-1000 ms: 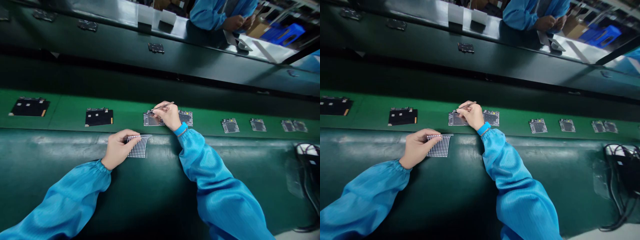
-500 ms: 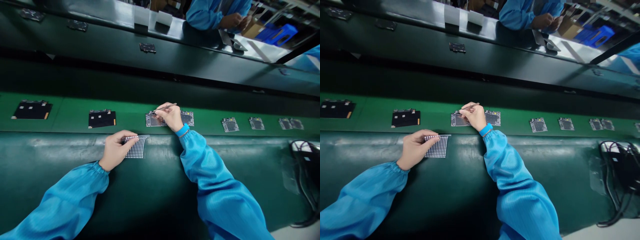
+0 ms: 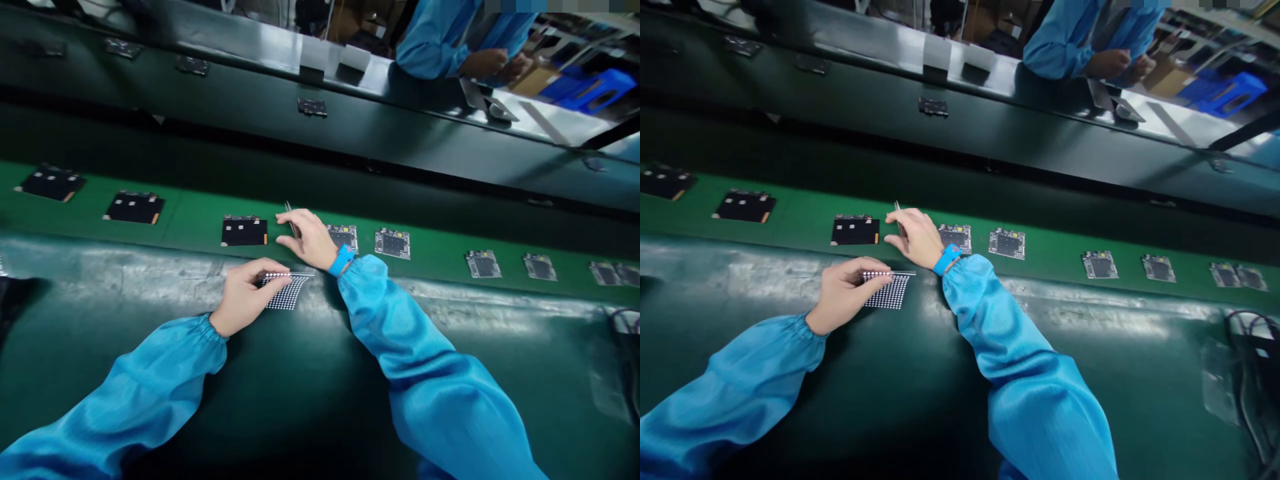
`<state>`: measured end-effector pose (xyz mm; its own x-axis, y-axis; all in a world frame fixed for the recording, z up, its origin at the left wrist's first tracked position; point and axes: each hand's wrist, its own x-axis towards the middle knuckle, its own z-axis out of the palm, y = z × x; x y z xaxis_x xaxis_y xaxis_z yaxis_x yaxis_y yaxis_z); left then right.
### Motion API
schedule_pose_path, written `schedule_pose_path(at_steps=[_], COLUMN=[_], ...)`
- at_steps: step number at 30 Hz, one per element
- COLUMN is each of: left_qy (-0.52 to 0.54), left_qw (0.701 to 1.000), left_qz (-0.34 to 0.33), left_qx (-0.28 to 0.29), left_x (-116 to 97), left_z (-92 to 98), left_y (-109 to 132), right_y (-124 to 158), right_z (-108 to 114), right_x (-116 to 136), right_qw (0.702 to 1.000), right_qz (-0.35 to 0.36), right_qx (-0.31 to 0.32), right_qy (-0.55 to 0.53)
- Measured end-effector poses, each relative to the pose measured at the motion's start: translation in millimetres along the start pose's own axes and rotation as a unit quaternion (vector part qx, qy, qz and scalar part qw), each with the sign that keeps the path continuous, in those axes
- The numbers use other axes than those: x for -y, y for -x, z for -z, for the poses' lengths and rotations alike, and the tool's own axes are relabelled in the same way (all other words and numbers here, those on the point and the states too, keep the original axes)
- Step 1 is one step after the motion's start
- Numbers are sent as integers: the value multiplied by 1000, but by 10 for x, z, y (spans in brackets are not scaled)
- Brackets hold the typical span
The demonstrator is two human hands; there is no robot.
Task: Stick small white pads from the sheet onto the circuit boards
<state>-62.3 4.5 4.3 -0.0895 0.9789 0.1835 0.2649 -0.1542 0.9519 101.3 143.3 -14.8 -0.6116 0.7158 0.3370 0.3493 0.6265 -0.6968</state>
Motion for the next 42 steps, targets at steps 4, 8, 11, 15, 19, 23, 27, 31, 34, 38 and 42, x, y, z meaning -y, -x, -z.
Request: schedule_pose_path(at_steps=[4,8,11,15,19,23,27,31,34,38,42], left_qy=[-26,-53,-54,-43,-23,-18,-9,-10,-10,-2,9], left_qw=[999,994,992,990,988,985,983,982,983,983,987], left_qz=[18,44,43,34,29,41,56,65,74,90,86], left_qx=[-39,-87,-109,-133,-152,-169,-174,-176,-167,-159,-138], left_x=[-51,-9,19,18,53,122,149,156,180,210,219], left_z=[342,654,792,869,920,982,1022,1019,983,903,781], left_y=[211,416,494,519,516,515,522,527,517,490,428], right_y=[-165,-190,-300,-654,-1081,-1383,-1435,-1371,-1367,-1255,-782], right_z=[-247,0,175,-158,-939,-1506,-1443,-948,-722,-683,-444], right_x=[5,147,346,519,572,618,659,726,774,755,678], right_qw=[994,996,996,992,988,985,983,990,992,995,969], right_qz=[40,35,59,68,35,39,37,56,80,67,-32], right_qx=[57,23,-21,43,87,106,98,43,30,73,42], right_qy=[81,75,58,99,119,134,151,125,94,2,-241])
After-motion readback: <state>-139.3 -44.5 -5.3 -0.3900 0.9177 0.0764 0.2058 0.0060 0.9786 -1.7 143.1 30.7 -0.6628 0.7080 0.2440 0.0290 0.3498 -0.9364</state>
